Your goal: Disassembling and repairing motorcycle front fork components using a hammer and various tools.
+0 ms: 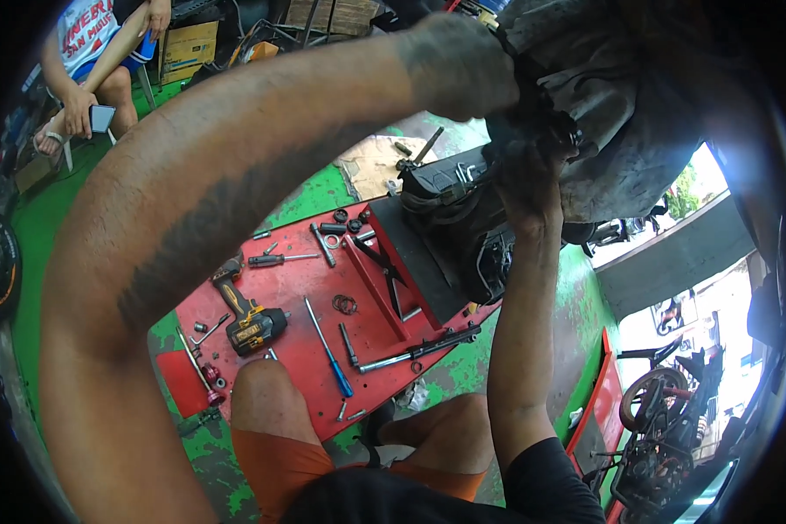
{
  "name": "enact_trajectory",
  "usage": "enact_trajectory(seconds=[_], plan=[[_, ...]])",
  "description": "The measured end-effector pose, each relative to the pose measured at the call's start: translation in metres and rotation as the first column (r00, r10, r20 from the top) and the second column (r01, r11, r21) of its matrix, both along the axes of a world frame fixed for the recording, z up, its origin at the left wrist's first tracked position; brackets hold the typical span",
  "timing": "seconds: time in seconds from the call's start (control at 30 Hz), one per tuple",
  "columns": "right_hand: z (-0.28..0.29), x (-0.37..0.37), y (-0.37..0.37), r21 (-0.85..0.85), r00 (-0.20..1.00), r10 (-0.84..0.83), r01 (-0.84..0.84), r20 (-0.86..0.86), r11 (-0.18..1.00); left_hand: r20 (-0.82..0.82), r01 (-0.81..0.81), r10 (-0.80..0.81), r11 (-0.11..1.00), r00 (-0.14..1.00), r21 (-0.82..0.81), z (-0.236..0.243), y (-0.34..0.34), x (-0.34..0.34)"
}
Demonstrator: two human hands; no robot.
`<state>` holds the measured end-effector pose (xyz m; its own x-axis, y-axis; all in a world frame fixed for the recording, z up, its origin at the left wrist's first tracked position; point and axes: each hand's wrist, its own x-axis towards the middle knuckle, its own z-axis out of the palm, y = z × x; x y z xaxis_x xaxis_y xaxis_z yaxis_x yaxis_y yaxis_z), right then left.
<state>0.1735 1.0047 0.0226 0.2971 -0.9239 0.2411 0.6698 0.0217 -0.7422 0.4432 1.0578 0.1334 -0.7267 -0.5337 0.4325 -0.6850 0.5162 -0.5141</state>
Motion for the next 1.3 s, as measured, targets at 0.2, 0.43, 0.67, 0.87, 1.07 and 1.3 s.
enact_trajectory(seconds=[0.2, 0.43, 0.67, 0.87, 1.07, 1.3], plan=[[0.003, 0.017, 0.008, 0.029, 0.912, -0.345, 0.360, -0.224, 0.932, 0.129, -0.089, 0.085, 0.996, 0.988, 0.025, -0.016, 0.005, 0.004], [0.000, -0.004, 0.000, 0.003, 0.954, -0.214, 0.220, -0.212, 0.976, -0.146, 0.022, -0.011, 0.997, 0.989, 0.078, -0.022, 0.006, 0.010], [0.010, 0.019, 0.012, 0.077, 0.909, -0.346, 0.372, -0.231, 0.925, -0.104, -0.031, 0.038, 0.997, 0.994, 0.064, -0.001, 0.016, 0.024], [0.003, 0.015, 0.008, 0.012, 0.908, -0.339, 0.353, -0.247, 0.936, -0.071, -0.056, 0.058, 0.998, 0.996, 0.033, 0.011, 0.027, 0.015], [0.002, 0.007, 0.010, 0.014, 0.954, -0.244, 0.250, -0.174, 0.968, -0.071, -0.020, 0.028, 0.994, 0.997, 0.111, -0.014, 0.027, 0.015], [-0.007, -0.013, -0.004, -0.019, 0.984, -0.148, 0.147, -0.095, 0.989, -0.051, -0.049, 0.055, 0.994, 0.997, 0.102, -0.001, 0.029, -0.015]])
